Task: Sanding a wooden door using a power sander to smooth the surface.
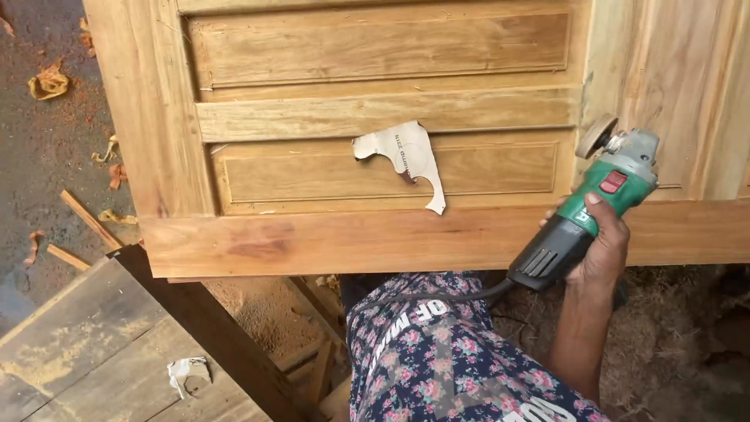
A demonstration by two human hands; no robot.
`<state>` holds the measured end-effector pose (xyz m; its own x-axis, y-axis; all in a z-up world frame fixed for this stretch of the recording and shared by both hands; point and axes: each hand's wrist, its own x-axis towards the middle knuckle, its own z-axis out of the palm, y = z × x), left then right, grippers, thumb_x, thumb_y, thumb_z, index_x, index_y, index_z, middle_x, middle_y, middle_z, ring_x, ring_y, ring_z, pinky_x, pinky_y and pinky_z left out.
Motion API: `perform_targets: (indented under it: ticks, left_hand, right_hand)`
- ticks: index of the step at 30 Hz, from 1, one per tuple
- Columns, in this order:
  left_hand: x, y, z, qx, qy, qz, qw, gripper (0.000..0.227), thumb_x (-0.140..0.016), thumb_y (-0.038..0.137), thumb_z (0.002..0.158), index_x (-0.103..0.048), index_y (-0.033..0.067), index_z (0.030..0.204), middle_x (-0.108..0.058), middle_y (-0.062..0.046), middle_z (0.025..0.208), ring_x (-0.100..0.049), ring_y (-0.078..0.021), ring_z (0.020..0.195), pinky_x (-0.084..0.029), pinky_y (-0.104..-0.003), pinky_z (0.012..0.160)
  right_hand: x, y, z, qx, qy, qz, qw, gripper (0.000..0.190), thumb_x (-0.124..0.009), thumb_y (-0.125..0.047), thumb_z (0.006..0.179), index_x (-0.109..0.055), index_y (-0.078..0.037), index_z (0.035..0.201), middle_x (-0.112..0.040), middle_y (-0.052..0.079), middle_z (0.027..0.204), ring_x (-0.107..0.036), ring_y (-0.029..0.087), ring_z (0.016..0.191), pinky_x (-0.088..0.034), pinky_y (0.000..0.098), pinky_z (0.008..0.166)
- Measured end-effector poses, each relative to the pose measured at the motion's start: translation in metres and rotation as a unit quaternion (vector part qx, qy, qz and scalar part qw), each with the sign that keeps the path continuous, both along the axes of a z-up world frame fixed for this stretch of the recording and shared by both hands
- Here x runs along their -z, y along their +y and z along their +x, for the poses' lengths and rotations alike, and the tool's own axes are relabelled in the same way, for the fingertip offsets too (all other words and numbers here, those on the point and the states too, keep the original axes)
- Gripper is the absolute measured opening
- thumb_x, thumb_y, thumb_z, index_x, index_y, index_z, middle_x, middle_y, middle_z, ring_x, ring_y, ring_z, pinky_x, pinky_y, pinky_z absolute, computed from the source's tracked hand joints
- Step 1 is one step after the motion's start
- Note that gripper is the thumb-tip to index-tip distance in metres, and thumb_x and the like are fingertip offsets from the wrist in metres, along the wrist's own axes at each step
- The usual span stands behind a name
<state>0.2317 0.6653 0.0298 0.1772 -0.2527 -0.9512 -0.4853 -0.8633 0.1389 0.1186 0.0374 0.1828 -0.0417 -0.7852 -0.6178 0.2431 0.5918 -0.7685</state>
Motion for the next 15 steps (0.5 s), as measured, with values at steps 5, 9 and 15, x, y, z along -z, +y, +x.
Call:
perform_targets:
  ticks: [5, 9, 15]
  left_hand:
    - [-0.017, -0.202, 0.170, -0.034, -0.092, -0.166, 0.981, 0.030, -0.053, 0.030, 0.105, -0.068, 0.0106, 0.122, -0.076, -0.013, 0.104, -0.078, -0.0287, 0.084, -0.064, -0.043, 0.069]
    - [-0.031, -0.385, 0.251, -0.045, -0.212, -0.494, 0.842, 0.052, -0.065, 0.038, 0.108, -0.051, 0.0140, 0.153, -0.053, -0.014, 0.149, -0.080, -0.0250, 0.081, -0.050, -0.037, 0.047]
    - [0.036, -0.511, 0.259, -0.053, -0.081, -0.552, 0.828, 0.045, -0.068, 0.011, 0.096, -0.061, 0.0121, 0.140, -0.054, -0.015, 0.118, -0.067, -0.0395, 0.093, -0.057, -0.055, 0.064]
  right_hand:
    - [-0.016, 0.043, 0.007, 0.043, 0.002, -0.020, 0.999, 0.034, -0.076, -0.027, 0.088, -0.069, -0.006, 0.114, -0.072, 0.010, 0.087, -0.071, 0.024, 0.072, -0.063, 0.0362, 0.065]
    - [-0.027, 0.088, 0.038, 0.068, 0.079, -0.044, 0.994, 0.037, -0.078, -0.027, 0.088, -0.071, -0.005, 0.117, -0.072, 0.011, 0.087, -0.072, 0.024, 0.069, -0.063, 0.0350, 0.062]
    - [-0.028, 0.156, 0.109, 0.061, 0.103, -0.042, 0.992, 0.037, -0.076, -0.025, 0.090, -0.068, -0.006, 0.120, -0.072, 0.011, 0.089, -0.073, 0.025, 0.072, -0.065, 0.0368, 0.066]
